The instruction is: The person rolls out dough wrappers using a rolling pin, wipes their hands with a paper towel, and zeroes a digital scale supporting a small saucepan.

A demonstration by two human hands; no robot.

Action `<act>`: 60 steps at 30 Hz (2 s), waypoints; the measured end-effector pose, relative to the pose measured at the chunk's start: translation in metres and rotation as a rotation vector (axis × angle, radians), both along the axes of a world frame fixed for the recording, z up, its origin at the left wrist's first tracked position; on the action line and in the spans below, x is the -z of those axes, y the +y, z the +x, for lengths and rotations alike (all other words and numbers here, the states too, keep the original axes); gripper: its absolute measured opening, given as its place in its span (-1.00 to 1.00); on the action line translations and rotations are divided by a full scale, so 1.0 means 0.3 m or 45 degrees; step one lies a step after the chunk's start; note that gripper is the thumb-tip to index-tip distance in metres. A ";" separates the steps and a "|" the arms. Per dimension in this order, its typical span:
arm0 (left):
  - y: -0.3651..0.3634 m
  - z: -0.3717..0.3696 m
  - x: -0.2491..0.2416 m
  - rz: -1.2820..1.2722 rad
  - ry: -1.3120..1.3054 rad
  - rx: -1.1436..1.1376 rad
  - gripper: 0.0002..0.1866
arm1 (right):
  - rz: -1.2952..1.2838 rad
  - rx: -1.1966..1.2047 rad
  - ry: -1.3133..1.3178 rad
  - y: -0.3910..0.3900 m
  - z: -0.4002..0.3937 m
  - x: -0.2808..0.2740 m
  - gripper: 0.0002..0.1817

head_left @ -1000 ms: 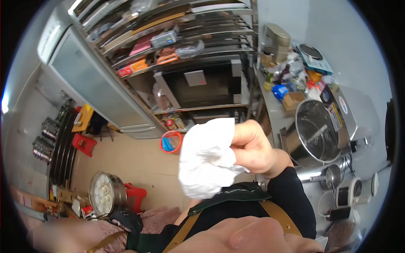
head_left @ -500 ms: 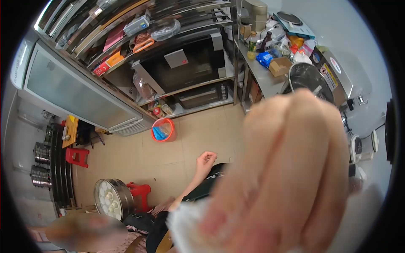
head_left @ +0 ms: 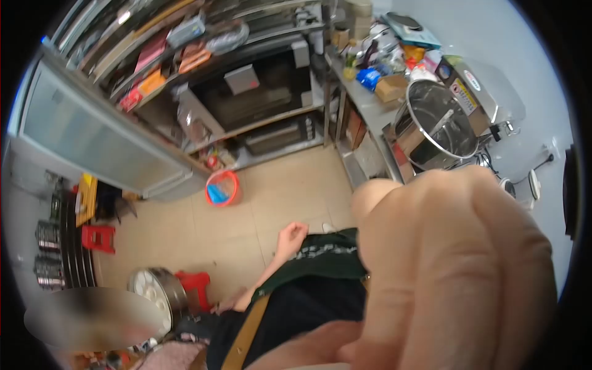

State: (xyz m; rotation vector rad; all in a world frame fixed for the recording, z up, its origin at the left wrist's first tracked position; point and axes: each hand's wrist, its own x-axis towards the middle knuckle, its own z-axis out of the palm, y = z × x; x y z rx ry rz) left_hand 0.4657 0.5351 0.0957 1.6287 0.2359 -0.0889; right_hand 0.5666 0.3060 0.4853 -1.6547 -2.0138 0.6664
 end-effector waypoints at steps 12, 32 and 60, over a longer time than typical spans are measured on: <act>-0.022 -0.030 -0.047 -0.072 0.008 0.131 -0.88 | 0.743 -0.020 0.790 0.217 -0.086 0.072 -0.88; -0.166 0.007 -0.127 0.104 -0.221 0.546 -0.84 | 0.895 -0.627 0.693 -0.004 -0.394 0.168 -0.72; -0.749 0.421 -0.147 0.873 -0.338 2.685 -0.85 | 2.461 3.103 1.553 -0.686 -0.963 1.206 -0.73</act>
